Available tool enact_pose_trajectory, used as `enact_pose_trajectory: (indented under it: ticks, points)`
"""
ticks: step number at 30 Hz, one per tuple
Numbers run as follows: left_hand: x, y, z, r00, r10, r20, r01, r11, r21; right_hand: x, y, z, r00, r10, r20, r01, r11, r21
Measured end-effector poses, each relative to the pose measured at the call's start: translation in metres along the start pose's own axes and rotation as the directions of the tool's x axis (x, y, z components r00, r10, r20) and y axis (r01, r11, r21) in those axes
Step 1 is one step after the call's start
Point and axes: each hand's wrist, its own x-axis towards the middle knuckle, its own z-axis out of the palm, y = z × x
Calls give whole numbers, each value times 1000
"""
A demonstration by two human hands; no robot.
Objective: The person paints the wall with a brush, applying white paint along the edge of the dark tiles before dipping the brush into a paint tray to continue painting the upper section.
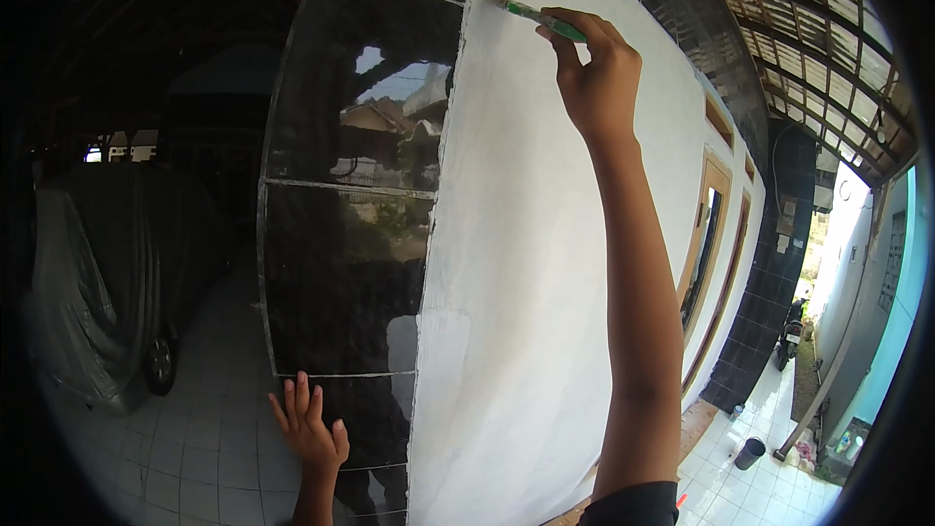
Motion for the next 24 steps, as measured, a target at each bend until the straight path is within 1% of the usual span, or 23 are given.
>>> enact_pose_trajectory:
  ticks: [1,4,7,8,9,11,15,17,19,21,22,23,24]
  points:
    - [1,0,1,1000,-1,-3,0,1000,-8,4,3,3,1000,-6,-2,6,1000,2]
    - [-1,-1,1,1000,16,27,-16,1000,7,26,23,21,987,-32,-158,32,999,-3]
    - [1,0,-1,999,13,35,-13,1000,10,51,44,47,984,-36,-176,32,999,-25]
    - [1,-1,1,1000,12,25,-13,1000,13,60,48,53,990,26,-139,-25,1000,10]
    - [-1,-1,2,1000,-1,22,1,1000,8,67,52,59,989,22,-143,-21,1000,13]
    - [-1,0,3,1000,-14,19,14,1000,0,74,57,69,978,87,-187,-91,996,-11]
    - [-1,-2,2,1000,4,28,-4,1000,4,57,60,75,983,89,-159,-91,996,-5]
    - [-2,-2,1,999,15,38,-14,1000,-1,40,51,65,985,67,-156,-64,998,22]
    - [-3,-2,2,999,11,46,-11,1000,-4,34,44,51,984,84,-155,-77,996,50]
    - [-3,-2,2,999,11,42,-11,1000,-10,39,41,44,971,119,-206,-114,993,34]
    - [-3,-2,1,999,10,41,-9,1000,-12,46,54,50,957,122,-263,-106,992,75]
    - [-2,-1,1,999,10,38,-10,1000,-12,55,61,54,957,121,-265,-105,992,75]
    - [-2,1,0,999,1,39,0,1000,-22,65,67,59,947,148,-285,-145,989,34]
